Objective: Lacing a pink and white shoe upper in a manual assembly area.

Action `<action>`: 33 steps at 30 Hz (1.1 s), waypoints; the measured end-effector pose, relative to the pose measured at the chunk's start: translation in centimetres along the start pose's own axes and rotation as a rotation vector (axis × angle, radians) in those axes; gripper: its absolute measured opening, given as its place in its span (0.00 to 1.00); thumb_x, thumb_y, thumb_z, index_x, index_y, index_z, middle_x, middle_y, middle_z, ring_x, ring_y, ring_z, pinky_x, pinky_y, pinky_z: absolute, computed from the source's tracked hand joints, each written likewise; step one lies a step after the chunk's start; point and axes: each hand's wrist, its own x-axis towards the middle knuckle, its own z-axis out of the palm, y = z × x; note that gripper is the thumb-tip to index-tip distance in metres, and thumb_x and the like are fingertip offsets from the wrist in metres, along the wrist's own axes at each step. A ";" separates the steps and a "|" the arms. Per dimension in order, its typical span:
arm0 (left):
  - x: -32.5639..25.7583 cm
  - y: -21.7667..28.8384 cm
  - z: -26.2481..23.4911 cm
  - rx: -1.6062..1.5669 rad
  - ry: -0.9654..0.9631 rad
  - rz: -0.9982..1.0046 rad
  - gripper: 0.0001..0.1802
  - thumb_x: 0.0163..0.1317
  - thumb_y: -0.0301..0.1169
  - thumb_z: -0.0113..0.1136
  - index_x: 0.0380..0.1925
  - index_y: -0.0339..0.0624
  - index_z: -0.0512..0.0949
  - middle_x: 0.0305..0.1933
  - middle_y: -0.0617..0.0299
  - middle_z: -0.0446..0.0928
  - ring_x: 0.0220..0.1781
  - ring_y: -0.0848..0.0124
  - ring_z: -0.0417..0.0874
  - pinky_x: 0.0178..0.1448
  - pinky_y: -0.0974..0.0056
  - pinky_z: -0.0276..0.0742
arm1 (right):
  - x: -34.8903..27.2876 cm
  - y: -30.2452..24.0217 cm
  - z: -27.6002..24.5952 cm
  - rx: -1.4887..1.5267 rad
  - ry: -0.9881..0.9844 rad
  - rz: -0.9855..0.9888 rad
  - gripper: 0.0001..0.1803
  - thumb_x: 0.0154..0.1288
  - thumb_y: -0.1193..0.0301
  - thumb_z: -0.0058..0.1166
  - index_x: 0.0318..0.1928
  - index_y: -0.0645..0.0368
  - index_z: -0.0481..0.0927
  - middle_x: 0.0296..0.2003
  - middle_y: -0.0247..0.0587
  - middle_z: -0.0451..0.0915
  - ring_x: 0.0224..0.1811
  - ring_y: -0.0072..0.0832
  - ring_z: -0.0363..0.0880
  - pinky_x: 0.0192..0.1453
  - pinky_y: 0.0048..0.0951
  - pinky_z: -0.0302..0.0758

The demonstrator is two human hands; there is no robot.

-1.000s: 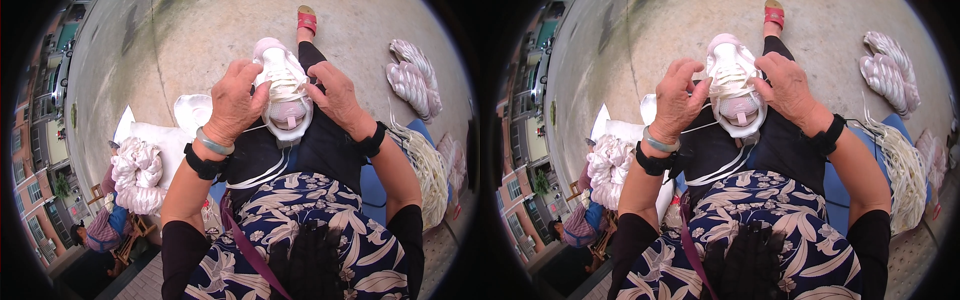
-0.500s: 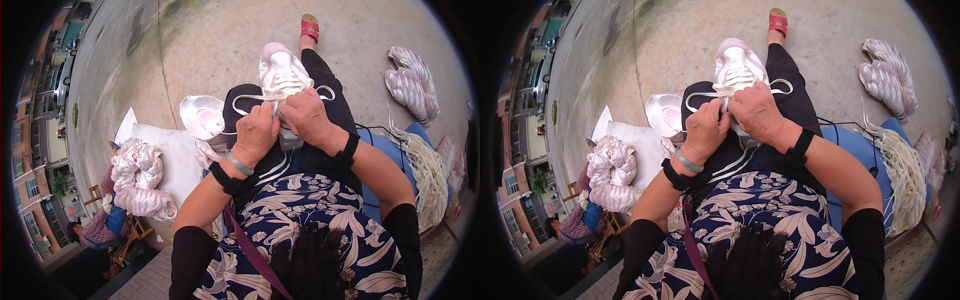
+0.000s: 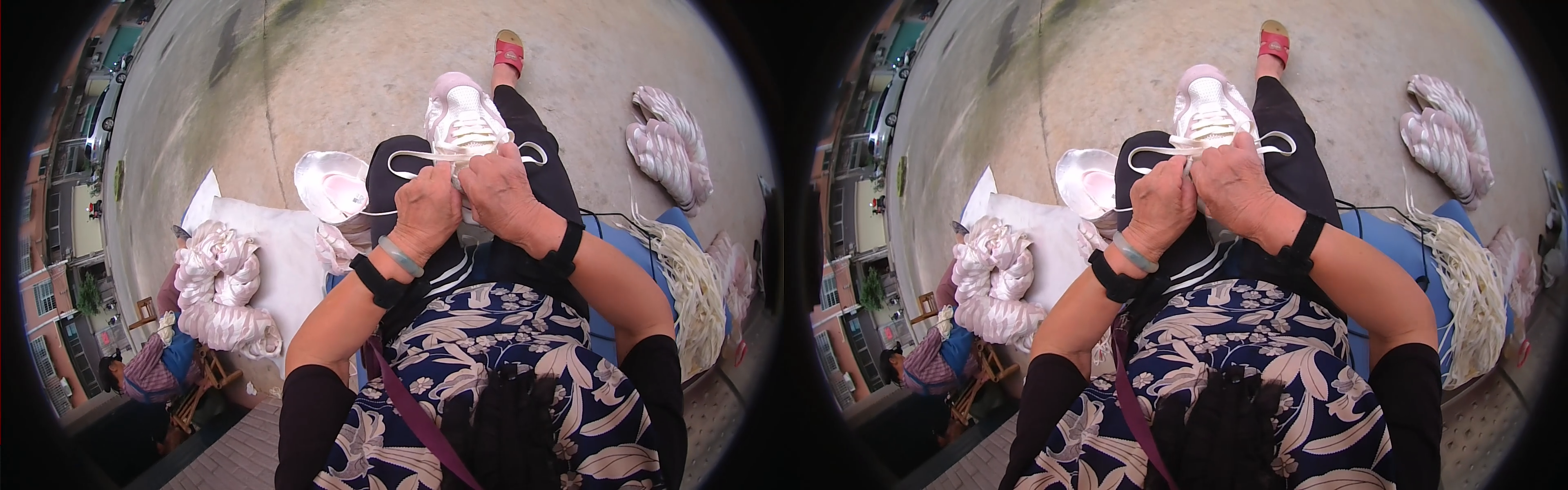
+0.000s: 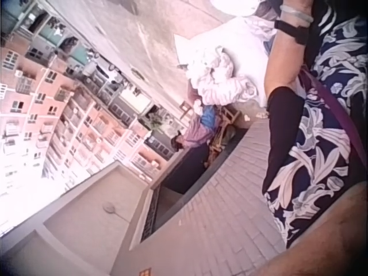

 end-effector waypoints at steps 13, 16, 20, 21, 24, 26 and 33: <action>0.7 1.9 -1.2 0.094 0.001 0.135 0.12 0.48 0.23 0.56 0.36 0.37 0.74 0.27 0.53 0.74 0.26 0.56 0.78 0.27 0.59 0.74 | -7.3 4.8 -5.0 0.305 -0.037 0.164 0.07 0.51 0.71 0.59 0.26 0.55 0.74 0.22 0.39 0.71 0.26 0.37 0.71 0.35 0.34 0.63; 1.0 2.9 -1.0 0.046 -0.005 0.213 0.10 0.51 0.23 0.56 0.36 0.37 0.74 0.27 0.52 0.74 0.26 0.56 0.78 0.27 0.59 0.74 | -6.0 4.7 -4.0 0.460 0.029 0.305 0.06 0.53 0.72 0.59 0.28 0.58 0.75 0.23 0.42 0.74 0.25 0.41 0.73 0.30 0.36 0.67; 2.0 3.8 1.3 -0.141 -0.077 0.166 0.07 0.55 0.24 0.53 0.34 0.37 0.74 0.26 0.49 0.75 0.28 0.52 0.78 0.30 0.56 0.73 | -4.8 4.3 -2.7 0.452 0.211 0.387 0.08 0.53 0.72 0.58 0.33 0.60 0.75 0.26 0.43 0.75 0.29 0.42 0.76 0.33 0.35 0.72; 2.2 3.8 1.8 -0.172 -0.106 0.136 0.05 0.54 0.24 0.53 0.31 0.37 0.73 0.25 0.49 0.74 0.28 0.51 0.78 0.30 0.54 0.73 | -4.5 4.2 -2.5 0.428 0.193 0.385 0.09 0.51 0.71 0.58 0.34 0.60 0.75 0.28 0.43 0.75 0.29 0.42 0.76 0.33 0.35 0.72; 2.3 3.7 2.9 -0.240 -0.163 0.055 0.04 0.54 0.26 0.51 0.28 0.38 0.74 0.23 0.46 0.75 0.28 0.48 0.77 0.33 0.49 0.72 | -4.4 4.4 -1.3 0.407 0.132 0.389 0.12 0.49 0.70 0.59 0.35 0.59 0.75 0.29 0.43 0.74 0.31 0.42 0.76 0.32 0.36 0.72; 2.3 3.8 3.3 -0.296 -0.155 -0.051 0.05 0.55 0.26 0.51 0.28 0.37 0.74 0.23 0.46 0.75 0.28 0.48 0.78 0.33 0.49 0.72 | -4.6 4.5 -0.7 0.495 0.121 0.406 0.12 0.50 0.70 0.58 0.36 0.59 0.75 0.28 0.43 0.73 0.30 0.42 0.75 0.32 0.37 0.72; 3.2 3.6 3.6 -0.327 -0.126 -0.139 0.04 0.55 0.24 0.53 0.27 0.35 0.76 0.23 0.46 0.76 0.26 0.50 0.78 0.30 0.57 0.73 | -4.5 4.5 -0.8 0.388 0.173 0.316 0.13 0.48 0.70 0.58 0.36 0.58 0.75 0.26 0.42 0.72 0.30 0.40 0.75 0.32 0.37 0.70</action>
